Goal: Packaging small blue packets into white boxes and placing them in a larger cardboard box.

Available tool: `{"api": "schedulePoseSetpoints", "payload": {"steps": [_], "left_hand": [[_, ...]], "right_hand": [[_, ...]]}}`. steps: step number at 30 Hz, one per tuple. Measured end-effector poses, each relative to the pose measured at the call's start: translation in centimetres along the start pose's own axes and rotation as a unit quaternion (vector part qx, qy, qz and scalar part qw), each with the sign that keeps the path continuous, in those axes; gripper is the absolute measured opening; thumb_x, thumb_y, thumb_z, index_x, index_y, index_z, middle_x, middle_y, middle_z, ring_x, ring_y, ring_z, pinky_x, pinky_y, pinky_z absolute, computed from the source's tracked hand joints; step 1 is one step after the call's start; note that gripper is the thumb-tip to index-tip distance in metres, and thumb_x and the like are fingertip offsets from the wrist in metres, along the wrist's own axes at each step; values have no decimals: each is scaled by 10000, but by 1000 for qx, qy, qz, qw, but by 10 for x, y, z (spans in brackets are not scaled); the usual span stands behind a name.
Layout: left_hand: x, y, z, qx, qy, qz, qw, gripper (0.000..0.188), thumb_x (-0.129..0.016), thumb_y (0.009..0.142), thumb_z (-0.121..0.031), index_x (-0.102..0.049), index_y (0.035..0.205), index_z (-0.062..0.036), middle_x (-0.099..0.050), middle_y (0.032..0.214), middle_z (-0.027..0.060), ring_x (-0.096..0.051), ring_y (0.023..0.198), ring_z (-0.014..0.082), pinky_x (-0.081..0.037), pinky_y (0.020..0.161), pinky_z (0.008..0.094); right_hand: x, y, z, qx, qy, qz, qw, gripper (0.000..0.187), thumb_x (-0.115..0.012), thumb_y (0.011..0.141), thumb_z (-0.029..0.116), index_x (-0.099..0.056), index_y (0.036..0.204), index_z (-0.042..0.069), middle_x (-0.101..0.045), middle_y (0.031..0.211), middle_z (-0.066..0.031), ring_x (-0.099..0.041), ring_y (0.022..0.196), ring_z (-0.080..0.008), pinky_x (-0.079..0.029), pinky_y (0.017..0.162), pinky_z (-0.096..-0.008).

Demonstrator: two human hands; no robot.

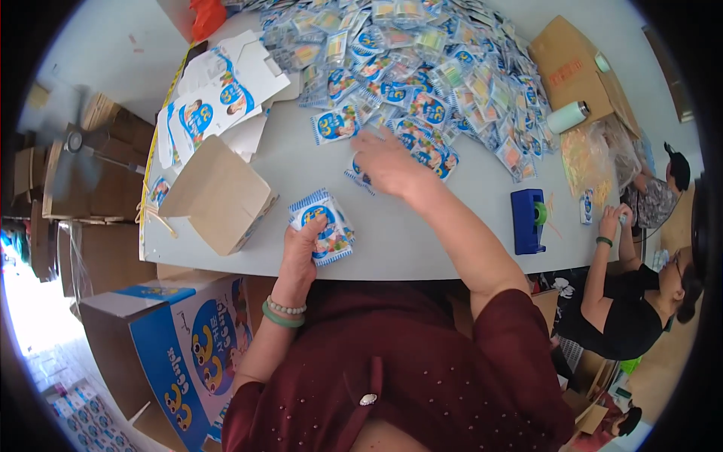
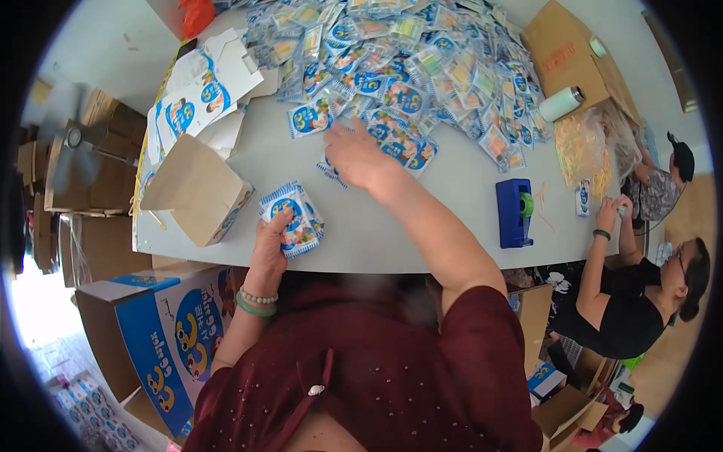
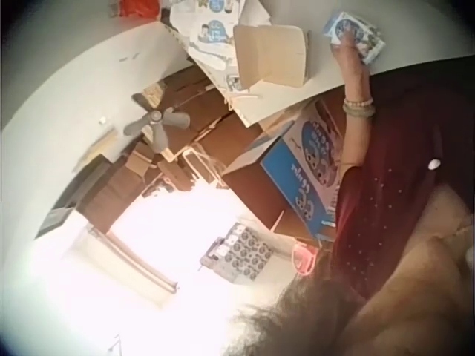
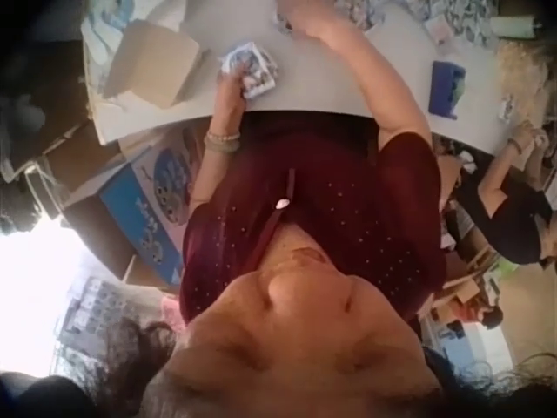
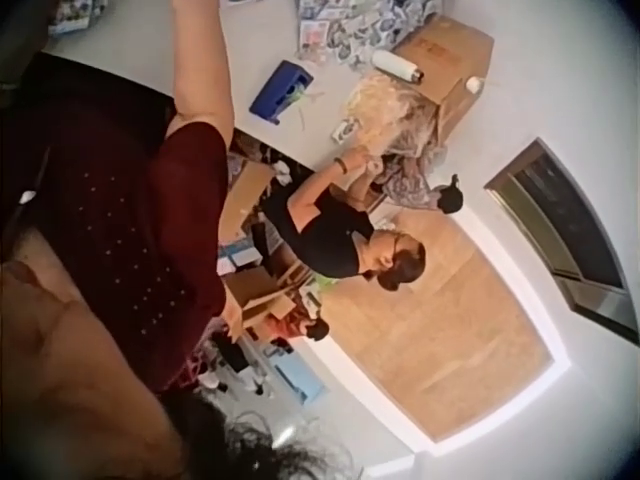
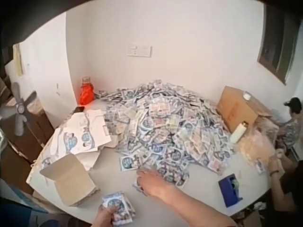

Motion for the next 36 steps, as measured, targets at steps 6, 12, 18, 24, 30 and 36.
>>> {"api": "schedulePoseSetpoints", "payload": {"steps": [6, 12, 18, 24, 30, 36], "left_hand": [[8, 3, 4, -10, 7, -7, 1000, 332, -639, 855, -140, -550, 1132, 19, -678, 987, 119, -692, 822, 216, -590, 736, 363], [9, 1, 2, -10, 4, 12, 1000, 340, -640, 855, -149, -549, 1135, 21, -677, 990, 123, -696, 831, 219, -596, 728, 366], [6, 1, 0, 1, 3, 14, 1000, 352, -641, 856, -155, -543, 1143, 24, -673, 1000, 127, -695, 844, 224, -595, 739, 369], [8, 1, 2, 2, -9, 17, 1000, 366, -680, 841, -145, -550, 1143, 17, -669, 1003, 122, -691, 851, 219, -591, 743, 352], [9, 1, 0, -13, 3, 20, 1000, 352, -647, 864, -151, -541, 1158, 11, -674, 1019, 117, -689, 863, 217, -584, 769, 364], [14, 4, 2, -24, 7, 19, 999, 354, -648, 868, -157, -537, 1161, 9, -670, 1034, 122, -688, 870, 223, -582, 775, 369]], "right_hand": [[4, 12, -2, -45, -28, 78, 996, 150, -604, 688, -17, -623, 810, 69, -574, 962, -58, -496, 1078, -251, -375, 888, -467], [56, -6, -14, -57, 68, 159, 983, 171, -603, 673, -16, -656, 810, 72, -588, 1032, -71, -489, 1091, -260, -371, 895, -440], [60, -58, -46, 1, -112, 134, 985, 201, -581, 702, -44, -665, 854, 57, -590, 1162, -70, -498, 1135, -264, -321, 1049, -492], [59, -92, -41, -75, -105, 185, 974, 173, -621, 714, -9, -637, 872, 61, -558, 1264, -66, -445, 1238, -249, -270, 1095, -500], [67, -130, -63, -462, 212, 129, 852, 357, -670, 673, 19, -609, 1024, 32, -662, 1025, -98, -635, 915, -204, -497, 821, -371], [47, -165, -82, -493, 710, -105, 492, 365, -661, 700, 14, -598, 1059, 19, -687, 904, -76, -657, 771, -163, -504, 683, -283]]}}
Point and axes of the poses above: each hand's wrist, its own y-axis towards the middle knuckle, its own x-axis out of the back of the hand, z = x × y, the point moved 4 cm from there along y, towards the middle knuckle
